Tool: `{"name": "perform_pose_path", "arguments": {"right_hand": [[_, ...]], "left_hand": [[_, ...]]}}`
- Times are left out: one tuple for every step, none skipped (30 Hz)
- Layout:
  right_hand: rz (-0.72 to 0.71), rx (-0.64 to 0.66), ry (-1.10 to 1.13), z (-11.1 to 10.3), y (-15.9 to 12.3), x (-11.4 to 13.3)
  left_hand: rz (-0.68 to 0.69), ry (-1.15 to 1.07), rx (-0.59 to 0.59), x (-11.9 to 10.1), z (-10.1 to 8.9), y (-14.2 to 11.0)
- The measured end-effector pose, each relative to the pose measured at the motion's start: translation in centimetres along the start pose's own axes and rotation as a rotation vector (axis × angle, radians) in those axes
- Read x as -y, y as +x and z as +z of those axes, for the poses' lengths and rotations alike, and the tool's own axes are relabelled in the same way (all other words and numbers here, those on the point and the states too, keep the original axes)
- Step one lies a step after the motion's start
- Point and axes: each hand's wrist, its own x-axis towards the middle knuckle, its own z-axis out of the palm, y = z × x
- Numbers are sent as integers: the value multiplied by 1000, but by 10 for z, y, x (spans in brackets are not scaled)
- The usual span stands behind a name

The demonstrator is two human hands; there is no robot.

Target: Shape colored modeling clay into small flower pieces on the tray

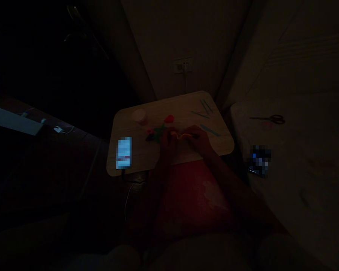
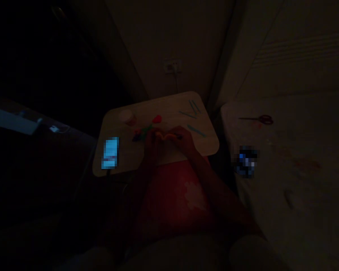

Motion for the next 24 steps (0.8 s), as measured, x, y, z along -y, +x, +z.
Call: {"name": "perform_pose_path", "arguments": {"right_hand": [[1, -5, -11, 0, 0, -1], [16, -7, -7, 0, 0, -2], [43, -10, 13, 1, 0, -4], [71, -15, 46, 1, 0, -5], [93, -22, 83, 2, 0, -7], [106, -27, 118, 2, 0, -9], [109, -30, 145, 2, 0, -11], [108, -26, 163, 3, 0, -12], [108, -17, 172, 3, 0, -13], [114, -7, 172, 2, 0, -14], [123, 3, 164, 2, 0, -14], [131, 14, 148, 2, 0, -14], [136, 22, 129, 2, 0, -14], [136, 27, 111, 2, 0, -14], [133, 32, 98, 2, 0, -14], [131, 35, 93, 3, 0, -14], [131, 34, 95, 3, 0, -13], [132, 24, 100, 3, 0, -13], [133, 11, 104, 3, -1, -13], [131, 0, 106, 3, -1, -12], [129, -10, 107, 3, -1, -12], [126, -18, 107, 3, -1, -11], [123, -21, 103, 2, -1, -10], [120, -22, 93, 2, -1, -10]], "left_hand": [[2, -22, 5, 1, 1, 0], [3, -34, 9, 1, 1, 0], [2, -34, 9, 1, 1, 0], [-1, -24, 13, 0, 0, 1], [-3, -9, 25, -1, -1, 1], [1, 2, 42, -1, -1, 1], [10, 8, 63, -2, -2, 1], [23, 10, 85, -3, -2, 1], [39, 10, 109, -4, -2, 1], [54, 9, 136, -4, -2, 1], [68, 8, 163, -5, -1, 1], [77, 8, 193, -5, 0, 0], [80, 9, 223, -6, 1, -1], [78, 11, 245, -6, 2, -2], [73, 12, 255, -7, 3, -3], [68, 10, 254, -7, 4, -4], [63, 3, 243, -7, 5, -4], [57, -4, 223, -6, 5, -4], [49, -5, 191, -6, 6, -4], [39, 4, 148, -5, 5, -4], [27, 25, 100, -4, 5, -3], [15, 56, 51, -4, 5, -3], [4, 90, 13, -4, 4, -2], [-3, 120, -4, -4, 3, -2]]}}
